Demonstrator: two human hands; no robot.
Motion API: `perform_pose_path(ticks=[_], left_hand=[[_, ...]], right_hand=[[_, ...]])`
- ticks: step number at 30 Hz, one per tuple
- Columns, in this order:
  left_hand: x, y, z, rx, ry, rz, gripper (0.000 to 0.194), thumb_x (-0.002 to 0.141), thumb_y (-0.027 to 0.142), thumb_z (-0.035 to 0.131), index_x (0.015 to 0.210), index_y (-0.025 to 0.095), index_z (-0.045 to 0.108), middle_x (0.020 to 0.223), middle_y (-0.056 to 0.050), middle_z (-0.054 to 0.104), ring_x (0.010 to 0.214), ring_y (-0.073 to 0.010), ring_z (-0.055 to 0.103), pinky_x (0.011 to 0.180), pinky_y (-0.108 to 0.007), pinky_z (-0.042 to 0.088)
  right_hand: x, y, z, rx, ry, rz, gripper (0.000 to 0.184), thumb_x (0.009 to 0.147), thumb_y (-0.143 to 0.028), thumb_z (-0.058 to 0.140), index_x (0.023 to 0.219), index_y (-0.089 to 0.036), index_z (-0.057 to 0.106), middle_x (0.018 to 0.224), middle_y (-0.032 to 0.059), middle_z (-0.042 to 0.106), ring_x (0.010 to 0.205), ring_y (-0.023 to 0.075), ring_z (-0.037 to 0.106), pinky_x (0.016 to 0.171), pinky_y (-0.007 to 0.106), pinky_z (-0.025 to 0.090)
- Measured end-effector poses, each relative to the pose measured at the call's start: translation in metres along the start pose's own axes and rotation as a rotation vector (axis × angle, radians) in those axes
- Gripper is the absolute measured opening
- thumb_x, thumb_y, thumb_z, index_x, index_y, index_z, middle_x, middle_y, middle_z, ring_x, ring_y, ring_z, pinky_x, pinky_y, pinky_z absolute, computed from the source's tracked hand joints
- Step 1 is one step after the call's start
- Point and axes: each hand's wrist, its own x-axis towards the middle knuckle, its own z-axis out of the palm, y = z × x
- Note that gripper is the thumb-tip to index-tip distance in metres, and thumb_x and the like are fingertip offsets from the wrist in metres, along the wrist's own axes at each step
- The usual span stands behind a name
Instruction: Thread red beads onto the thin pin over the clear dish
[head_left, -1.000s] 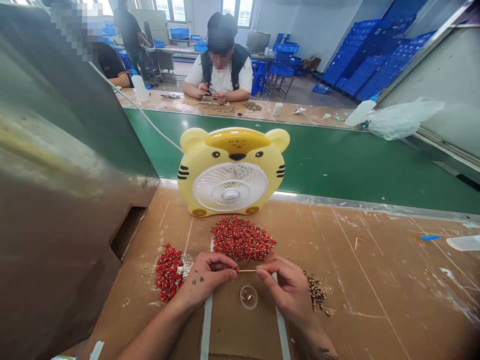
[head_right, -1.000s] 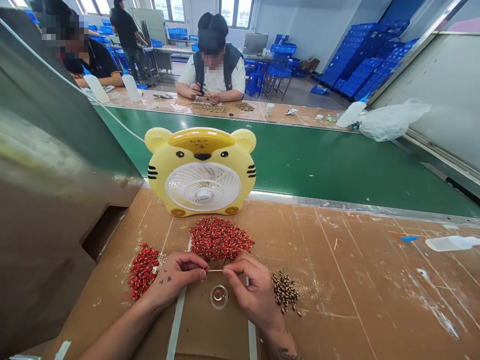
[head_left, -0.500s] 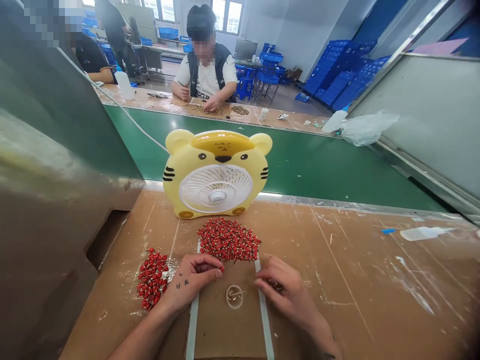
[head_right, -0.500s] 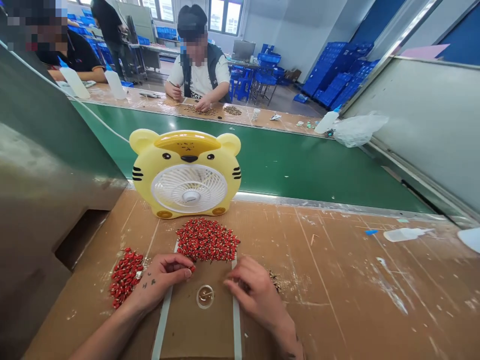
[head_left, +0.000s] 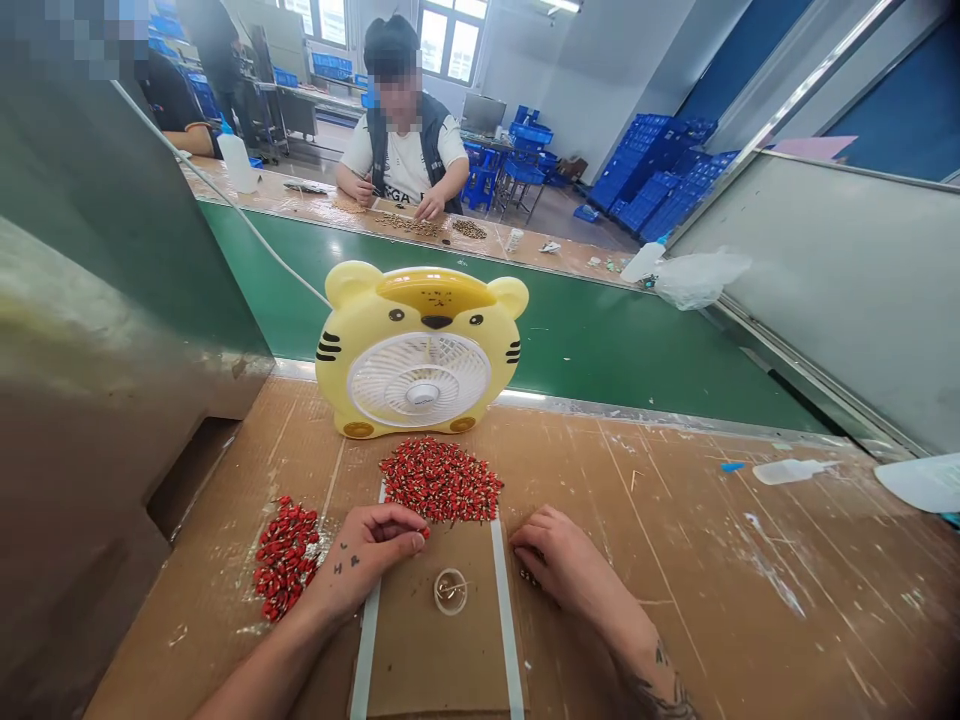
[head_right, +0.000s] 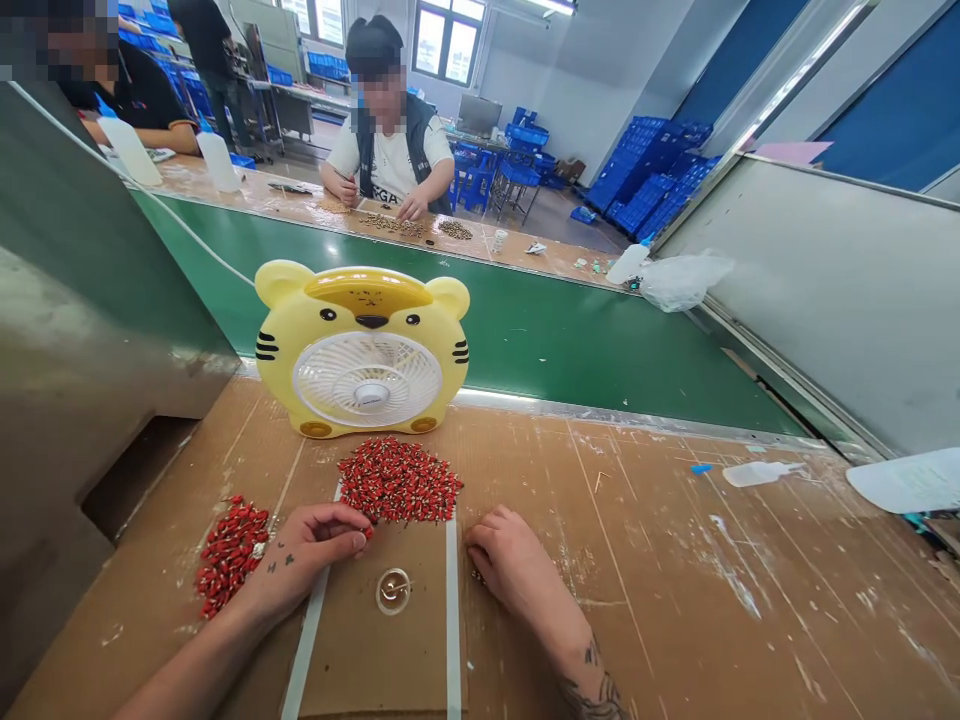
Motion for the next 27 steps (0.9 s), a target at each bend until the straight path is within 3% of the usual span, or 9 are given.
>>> perform_pose_path(ticks=[5, 9, 13, 19, 27], left_hand=[[0.000, 0.000, 0.000, -0.017, -0.018, 0.021, 0.014, 0.068, 0.024, 0.082, 0.078, 0.016, 0.078, 0.068, -0.001, 0.072, 0.064, -0.0130, 0.061, 0.063, -0.021, 0.044], [-0.003, -0.001, 0.002, 0.010, -0.011, 0.027, 0.011, 0.068, 0.022, 0.081, 0.077, 0.016, 0.078, 0.067, -0.002, 0.072, 0.063, -0.0134, 0.061, 0.062, -0.021, 0.044], [-0.005, 0.000, 0.005, 0.065, -0.003, 0.053, 0.011, 0.068, 0.020, 0.080, 0.078, 0.017, 0.080, 0.073, -0.004, 0.075, 0.067, -0.0158, 0.064, 0.065, -0.023, 0.047], [-0.008, 0.004, 0.007, 0.117, -0.013, 0.259, 0.008, 0.074, 0.020, 0.076, 0.078, 0.020, 0.082, 0.087, -0.008, 0.076, 0.082, -0.0206, 0.068, 0.074, -0.026, 0.052], [-0.010, 0.008, 0.004, 0.168, -0.017, 0.381, 0.013, 0.077, 0.015, 0.072, 0.081, 0.021, 0.083, 0.085, -0.009, 0.076, 0.080, -0.0200, 0.069, 0.075, -0.027, 0.053]], right_hand=[[-0.001, -0.003, -0.006, 0.013, 0.050, -0.002, 0.024, 0.081, 0.000, 0.056, 0.074, -0.020, 0.067, 0.077, 0.0035, 0.066, 0.082, 0.0219, 0.059, 0.071, 0.032, 0.047], [-0.001, -0.018, -0.007, 0.318, 0.211, -0.090, 0.020, 0.087, -0.008, 0.052, 0.084, -0.021, 0.067, 0.081, 0.0034, 0.065, 0.079, 0.0188, 0.061, 0.069, 0.029, 0.048], [0.012, -0.048, 0.001, 0.525, 0.309, -0.161, 0.014, 0.089, -0.013, 0.054, 0.085, -0.021, 0.065, 0.083, 0.0037, 0.066, 0.077, 0.0175, 0.062, 0.069, 0.028, 0.049], [0.035, -0.083, 0.008, 0.491, 0.351, -0.116, 0.008, 0.088, -0.013, 0.058, 0.086, -0.021, 0.060, 0.081, 0.0011, 0.066, 0.075, 0.0164, 0.063, 0.069, 0.026, 0.047], [0.038, -0.093, 0.008, 0.456, 0.368, -0.128, 0.007, 0.090, -0.017, 0.059, 0.085, -0.022, 0.059, 0.079, 0.0008, 0.067, 0.073, 0.0163, 0.064, 0.068, 0.025, 0.047]])
